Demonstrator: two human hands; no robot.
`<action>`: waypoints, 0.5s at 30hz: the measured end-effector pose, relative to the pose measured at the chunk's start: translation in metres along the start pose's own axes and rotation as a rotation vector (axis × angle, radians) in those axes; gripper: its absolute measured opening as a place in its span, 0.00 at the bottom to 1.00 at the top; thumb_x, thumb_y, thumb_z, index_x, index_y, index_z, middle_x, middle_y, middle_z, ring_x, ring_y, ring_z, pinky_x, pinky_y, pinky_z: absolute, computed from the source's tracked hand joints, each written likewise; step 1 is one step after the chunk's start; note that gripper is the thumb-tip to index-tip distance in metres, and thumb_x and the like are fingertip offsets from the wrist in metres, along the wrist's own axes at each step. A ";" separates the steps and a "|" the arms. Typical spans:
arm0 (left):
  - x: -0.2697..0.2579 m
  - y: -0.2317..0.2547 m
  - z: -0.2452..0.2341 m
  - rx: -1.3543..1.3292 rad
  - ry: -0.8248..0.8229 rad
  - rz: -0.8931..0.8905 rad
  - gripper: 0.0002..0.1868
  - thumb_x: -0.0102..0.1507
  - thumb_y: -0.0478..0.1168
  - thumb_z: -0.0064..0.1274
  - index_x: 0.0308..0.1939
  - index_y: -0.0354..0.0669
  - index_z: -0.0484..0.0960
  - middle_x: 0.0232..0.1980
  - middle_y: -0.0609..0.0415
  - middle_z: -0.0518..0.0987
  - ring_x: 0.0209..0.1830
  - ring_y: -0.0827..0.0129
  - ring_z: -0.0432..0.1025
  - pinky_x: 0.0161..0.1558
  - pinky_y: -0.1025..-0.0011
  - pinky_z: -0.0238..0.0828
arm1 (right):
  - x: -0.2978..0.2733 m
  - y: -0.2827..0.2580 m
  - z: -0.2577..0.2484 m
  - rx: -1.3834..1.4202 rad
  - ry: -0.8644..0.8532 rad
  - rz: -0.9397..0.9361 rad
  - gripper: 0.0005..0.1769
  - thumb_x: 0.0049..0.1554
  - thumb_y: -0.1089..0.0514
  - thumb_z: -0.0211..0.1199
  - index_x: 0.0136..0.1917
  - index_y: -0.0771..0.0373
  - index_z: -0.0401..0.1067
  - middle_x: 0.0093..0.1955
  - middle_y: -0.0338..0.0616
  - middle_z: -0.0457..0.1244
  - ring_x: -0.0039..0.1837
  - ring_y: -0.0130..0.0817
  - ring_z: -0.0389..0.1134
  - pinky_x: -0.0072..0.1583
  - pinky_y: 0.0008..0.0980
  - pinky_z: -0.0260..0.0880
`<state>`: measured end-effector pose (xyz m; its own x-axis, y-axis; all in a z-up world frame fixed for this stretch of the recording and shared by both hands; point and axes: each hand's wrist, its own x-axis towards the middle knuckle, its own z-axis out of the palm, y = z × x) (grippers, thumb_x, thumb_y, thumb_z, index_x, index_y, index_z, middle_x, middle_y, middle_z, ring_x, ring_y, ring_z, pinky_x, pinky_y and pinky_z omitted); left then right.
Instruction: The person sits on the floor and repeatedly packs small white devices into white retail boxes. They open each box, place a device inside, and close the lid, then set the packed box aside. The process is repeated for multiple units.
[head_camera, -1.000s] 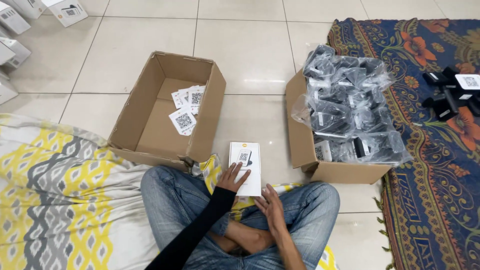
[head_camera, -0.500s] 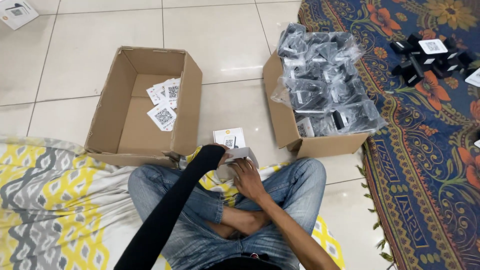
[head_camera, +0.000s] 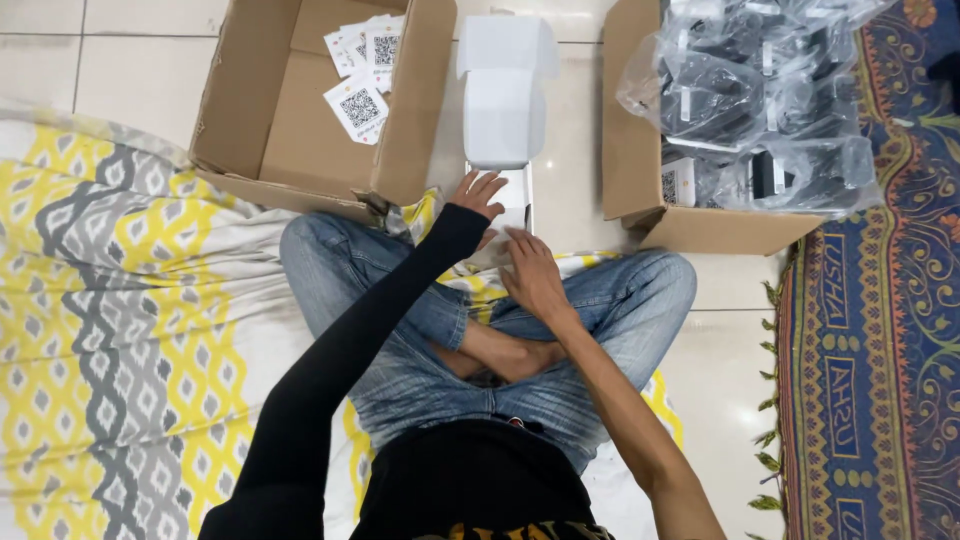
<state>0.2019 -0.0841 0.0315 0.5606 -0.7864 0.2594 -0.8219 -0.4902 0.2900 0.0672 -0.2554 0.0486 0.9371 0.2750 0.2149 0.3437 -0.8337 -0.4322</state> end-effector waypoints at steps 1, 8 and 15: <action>-0.006 -0.006 0.016 -0.007 -0.003 0.001 0.20 0.49 0.41 0.66 0.44 0.41 0.82 0.71 0.41 0.66 0.77 0.46 0.55 0.76 0.44 0.43 | -0.002 0.000 -0.001 0.000 -0.005 0.007 0.24 0.50 0.58 0.67 0.58 0.63 0.66 0.72 0.55 0.58 0.74 0.52 0.56 0.74 0.51 0.52; 0.002 -0.023 0.039 0.009 -0.089 -0.094 0.36 0.45 0.46 0.73 0.56 0.43 0.78 0.72 0.41 0.66 0.74 0.45 0.59 0.74 0.45 0.48 | -0.014 -0.002 -0.010 0.100 0.043 0.021 0.17 0.52 0.63 0.65 0.56 0.63 0.68 0.75 0.53 0.57 0.79 0.55 0.54 0.76 0.48 0.56; 0.028 -0.084 0.106 -0.003 -0.184 -0.042 0.27 0.49 0.52 0.68 0.47 0.51 0.77 0.60 0.51 0.72 0.65 0.55 0.70 0.66 0.62 0.67 | -0.021 0.004 -0.012 0.068 0.050 0.023 0.15 0.50 0.64 0.64 0.52 0.62 0.69 0.76 0.54 0.56 0.79 0.55 0.53 0.75 0.50 0.54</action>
<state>0.2761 -0.1048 -0.0834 0.5666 -0.8206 0.0743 -0.7976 -0.5235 0.2997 0.0481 -0.2699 0.0530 0.9411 0.2306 0.2474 0.3274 -0.8045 -0.4956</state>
